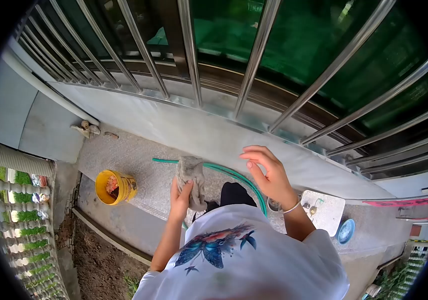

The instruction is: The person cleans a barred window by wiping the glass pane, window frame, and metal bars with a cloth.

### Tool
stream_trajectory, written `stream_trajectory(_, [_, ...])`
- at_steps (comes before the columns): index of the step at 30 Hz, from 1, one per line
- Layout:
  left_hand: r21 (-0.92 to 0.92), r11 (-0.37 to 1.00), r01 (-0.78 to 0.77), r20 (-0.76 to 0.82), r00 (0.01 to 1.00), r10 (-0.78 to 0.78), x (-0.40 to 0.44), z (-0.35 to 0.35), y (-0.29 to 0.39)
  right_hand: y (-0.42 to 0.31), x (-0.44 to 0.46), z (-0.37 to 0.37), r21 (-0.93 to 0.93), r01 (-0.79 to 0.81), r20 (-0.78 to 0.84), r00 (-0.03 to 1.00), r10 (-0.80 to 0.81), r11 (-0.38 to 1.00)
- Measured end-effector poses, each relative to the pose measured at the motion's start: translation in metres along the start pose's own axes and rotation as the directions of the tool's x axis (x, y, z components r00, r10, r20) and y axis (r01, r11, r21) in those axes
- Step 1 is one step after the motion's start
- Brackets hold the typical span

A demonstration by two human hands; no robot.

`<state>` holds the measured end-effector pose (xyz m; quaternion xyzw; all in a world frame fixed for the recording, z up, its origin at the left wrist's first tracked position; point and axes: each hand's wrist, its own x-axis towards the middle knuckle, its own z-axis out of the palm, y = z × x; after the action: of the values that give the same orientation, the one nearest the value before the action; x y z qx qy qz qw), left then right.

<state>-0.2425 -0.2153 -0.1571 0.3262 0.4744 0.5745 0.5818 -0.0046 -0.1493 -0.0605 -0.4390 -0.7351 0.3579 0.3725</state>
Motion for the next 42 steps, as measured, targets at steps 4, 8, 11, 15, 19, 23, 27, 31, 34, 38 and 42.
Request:
stream_trajectory(4, [-0.024, 0.996, 0.085, -0.169, 0.982, -0.088, -0.001, -0.052, -0.019, 0.007, 0.051, -0.019, -0.104, 0.061, -0.351, 0.932, -0.094, 0.993])
stream_trajectory(8, [-0.028, 1.000, 0.001, -0.249, 0.969, -0.008, 0.004, -0.030, 0.013, -0.002, 0.074, -0.007, -0.166, 0.149, -0.347, 0.916, -0.199, 0.975])
stream_trajectory(11, [0.475, 0.827, -0.301, -0.024, 0.935, 0.355, 0.033, -0.018, 0.023, -0.011, 0.083, -0.025, -0.741, 0.097, -0.444, 0.672, -0.593, 0.665])
stream_trajectory(15, [0.582, 0.537, -0.611, 0.339, 0.782, 0.523, 0.091, 0.048, 0.110, 0.006, 0.091, -0.071, -0.700, -0.002, -0.672, 0.342, -0.657, 0.714])
stream_trajectory(19, [0.501, 0.206, -0.841, 0.517, 0.482, 0.707, 0.152, 0.134, 0.176, 0.021, 0.105, -0.093, -0.319, 0.229, -0.819, 0.422, -0.389, 0.920])
stream_trajectory(23, [0.517, 0.035, -0.856, 0.436, 0.299, 0.849, 0.230, 0.192, 0.200, 0.055, 0.112, -0.084, 0.314, 0.384, -0.563, 0.812, -0.155, 0.868])
stream_trajectory(27, [0.633, -0.155, -0.758, 0.476, 0.225, 0.850, 0.280, 0.205, 0.179, 0.066, 0.116, -0.074, 0.307, 0.424, -0.647, 0.750, -0.140, 0.852])
stream_trajectory(31, [0.639, -0.397, -0.659, 0.684, 0.250, 0.685, 0.295, 0.181, 0.127, 0.064, 0.116, -0.071, 0.318, 0.413, -0.671, 0.734, -0.106, 0.853])
stream_trajectory(34, [0.672, -0.396, -0.625, 0.716, 0.413, 0.563, 0.281, 0.160, 0.102, 0.063, 0.116, -0.071, 0.329, 0.422, -0.667, 0.737, -0.108, 0.845])
stream_trajectory(38, [0.729, -0.451, -0.514, 0.662, 0.697, 0.275, 0.240, 0.123, 0.076, 0.061, 0.115, -0.071, 0.324, 0.413, -0.655, 0.747, -0.113, 0.851])
stream_trajectory(42, [0.828, 0.221, -0.515, 0.503, 0.857, 0.113, 0.154, 0.087, 0.106, 0.061, 0.118, -0.071, 0.357, 0.424, -0.666, 0.740, -0.091, 0.832])
